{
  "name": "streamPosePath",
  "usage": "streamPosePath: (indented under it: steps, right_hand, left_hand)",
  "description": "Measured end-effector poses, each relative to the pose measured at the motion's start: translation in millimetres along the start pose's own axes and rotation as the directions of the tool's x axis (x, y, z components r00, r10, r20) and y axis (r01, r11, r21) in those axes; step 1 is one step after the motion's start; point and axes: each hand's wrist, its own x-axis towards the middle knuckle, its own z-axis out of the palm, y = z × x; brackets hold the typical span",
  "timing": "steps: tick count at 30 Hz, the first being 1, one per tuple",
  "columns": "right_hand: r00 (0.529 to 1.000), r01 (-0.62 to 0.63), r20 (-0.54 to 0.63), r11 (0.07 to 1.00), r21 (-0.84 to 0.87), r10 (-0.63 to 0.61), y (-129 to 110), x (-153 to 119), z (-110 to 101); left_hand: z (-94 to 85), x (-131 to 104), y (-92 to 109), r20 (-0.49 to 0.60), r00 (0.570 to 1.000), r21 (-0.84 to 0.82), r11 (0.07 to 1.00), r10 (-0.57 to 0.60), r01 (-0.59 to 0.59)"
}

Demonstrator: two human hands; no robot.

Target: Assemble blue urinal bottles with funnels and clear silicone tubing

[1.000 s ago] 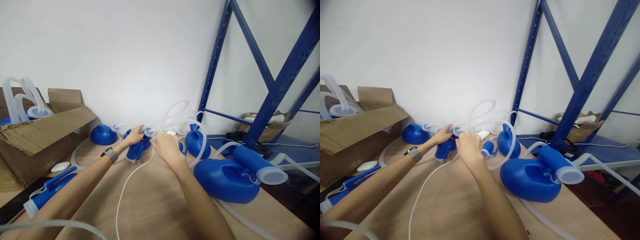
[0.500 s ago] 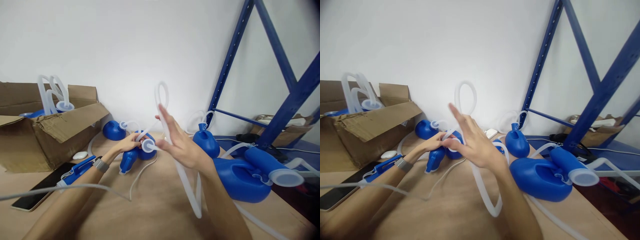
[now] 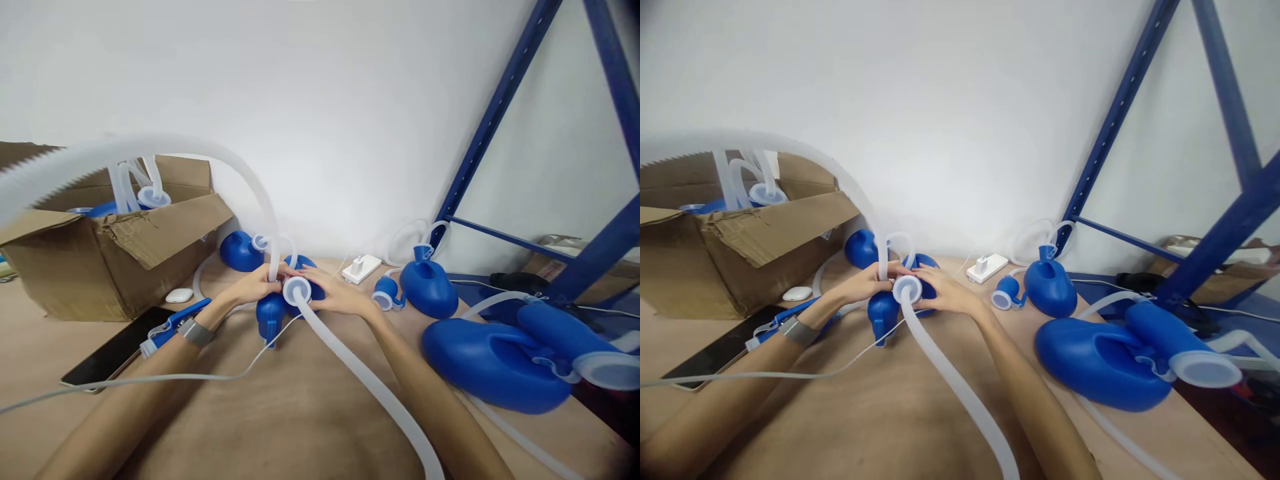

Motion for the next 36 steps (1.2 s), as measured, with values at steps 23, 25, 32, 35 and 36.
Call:
streamPosePath:
  steps: [23, 25, 32, 35, 36]
  right_hand:
    - [0.969, 0.097, -0.230, 0.995, 0.017, -0.091, 0, 6, 19]
    - [0.978, 0.066, -0.198, 0.998, 0.011, -0.062, -2, 3, 13]
    - [0.986, 0.132, -0.091, 0.988, -0.086, -0.139, -4, -2, 2]
    - [0.982, 0.123, -0.136, 0.991, -0.045, -0.128, 0, -4, 1]
    - [0.980, 0.126, -0.149, 0.992, -0.028, -0.129, 1, -5, 1]
  left_hand:
    - [-23.3, -30, -10, -0.207, 0.933, 0.217, 0.916, -0.294, 0.337]
    - [-17.2, -31, -10, -0.175, 0.941, 0.219, 0.920, -0.290, 0.325]
    - [14.3, -25, 2, -0.067, 0.998, 0.300, 0.953, -0.018, 0.037]
    - [18.4, -14, 9, 0.025, 0.999, 0.284, 0.959, -0.024, 0.016]
    - [17.8, -9, 10, 0.069, 0.997, 0.288, 0.958, -0.021, 0.000]
